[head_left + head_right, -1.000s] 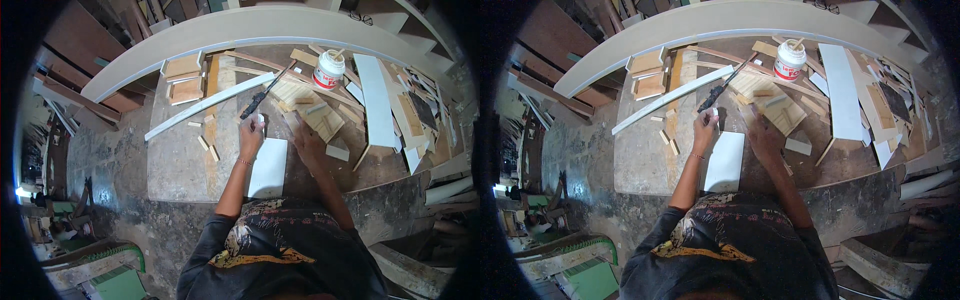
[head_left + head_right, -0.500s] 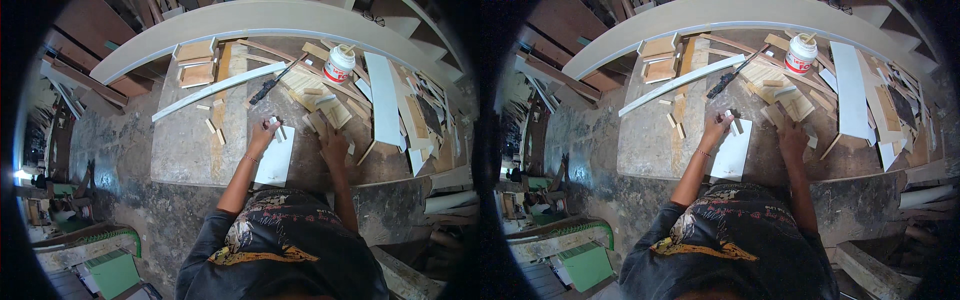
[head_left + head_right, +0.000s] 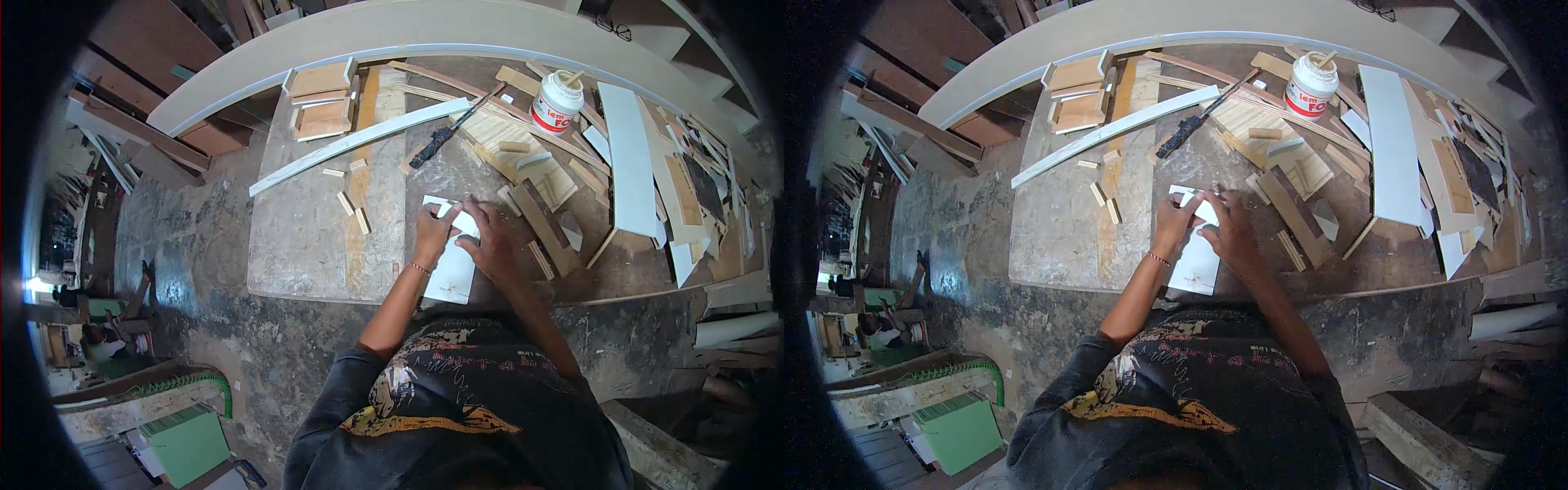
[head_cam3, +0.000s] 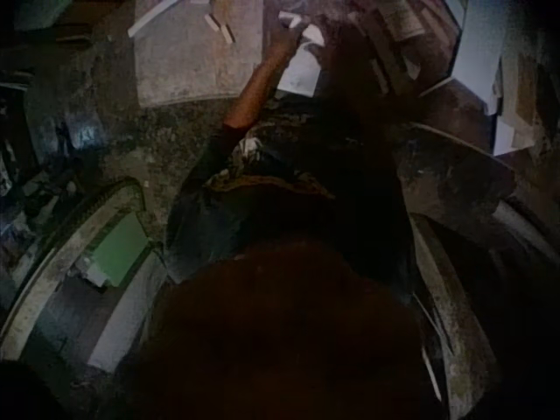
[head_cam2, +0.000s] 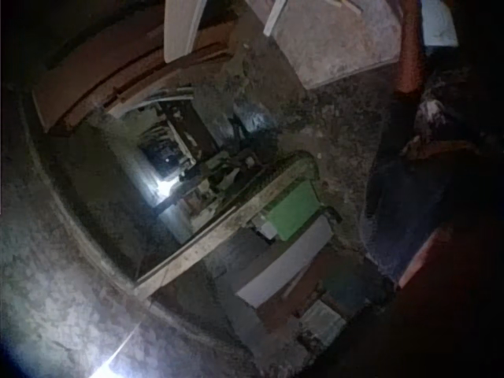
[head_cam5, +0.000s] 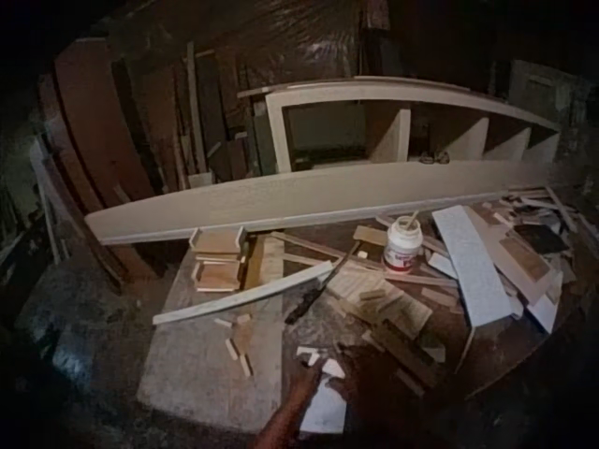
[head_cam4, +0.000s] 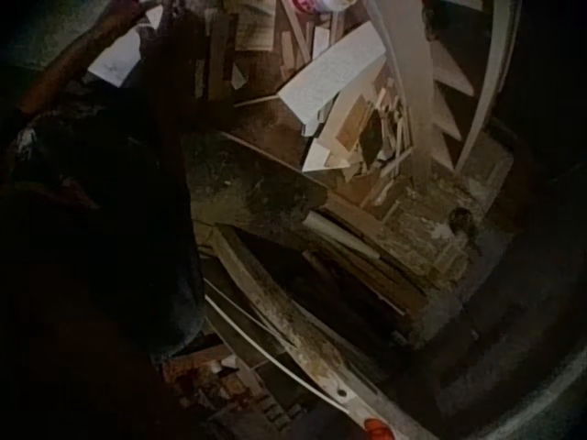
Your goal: The person smooths a small white wooden block with sandpaper on a workbench. They then apply glue to the block using a small stick and join it to another piece of wood, holding the assembly together to dry.
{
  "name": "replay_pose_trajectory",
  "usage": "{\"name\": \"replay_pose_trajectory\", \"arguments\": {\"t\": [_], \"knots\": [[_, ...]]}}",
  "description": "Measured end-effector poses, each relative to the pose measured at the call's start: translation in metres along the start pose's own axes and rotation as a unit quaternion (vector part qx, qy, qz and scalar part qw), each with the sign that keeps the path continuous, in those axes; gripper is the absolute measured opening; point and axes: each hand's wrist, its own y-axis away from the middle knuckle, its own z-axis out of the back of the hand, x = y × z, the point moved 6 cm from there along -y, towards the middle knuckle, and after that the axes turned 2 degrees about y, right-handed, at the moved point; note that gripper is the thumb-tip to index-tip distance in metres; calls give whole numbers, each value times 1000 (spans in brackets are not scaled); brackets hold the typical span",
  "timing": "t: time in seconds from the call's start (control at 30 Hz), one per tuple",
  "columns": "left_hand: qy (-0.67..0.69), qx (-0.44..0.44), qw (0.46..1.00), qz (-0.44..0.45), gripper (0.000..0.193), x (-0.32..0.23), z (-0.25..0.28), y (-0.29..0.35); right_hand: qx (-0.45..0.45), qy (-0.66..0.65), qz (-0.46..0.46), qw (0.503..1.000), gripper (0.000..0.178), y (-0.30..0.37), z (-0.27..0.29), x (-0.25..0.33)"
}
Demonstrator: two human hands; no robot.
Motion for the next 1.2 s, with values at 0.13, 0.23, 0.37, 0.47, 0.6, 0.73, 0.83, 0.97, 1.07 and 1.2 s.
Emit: {"name": "replay_pose_trajectory", "arguments": {"t": [0.13, 0.23, 0.37, 0.47, 0.6, 0.73, 0.83, 0.97, 1.07, 1.2], "knots": [[17, 32, 999, -12, 28, -4, 4, 1, -8, 14, 40, 999, 54, 0, -20, -11], [-29, 33, 999, -23, 26, -3, 13, -9, -4, 14, 20, 1000, 42, -1, -29, -22], [-158, -31, 980, -120, 21, 0, 35, -15, -4, 62, 13, 998, 26, -8, -35, -30], [-254, -96, 939, -210, 19, -11, 52, -17, 4, 62, -33, 997, 18, -20, -34, -36], [-279, -111, 933, -198, 17, -18, 61, -8, -15, 126, 33, 991, 17, -28, -36, -34], [-292, -90, 935, -182, 19, -14, 64, 9, 3, 139, 16, 990, 17, -32, -38, -37], [-357, -75, 907, -210, 26, -21, 55, 32, 16, 150, 11, 988, 17, -33, -41, -41], [-412, -79, 867, -269, 34, -18, 44, 48, 25, 145, 54, 988, 18, -34, -45, -47], [-409, -73, 875, -250, 35, -16, 38, 53, 28, 155, 54, 986, 19, -34, -44, -50], [-400, -73, 890, -205, 34, -13, 25, 64, 99, 149, 62, 982, 20, -41, -43, -59]]}}
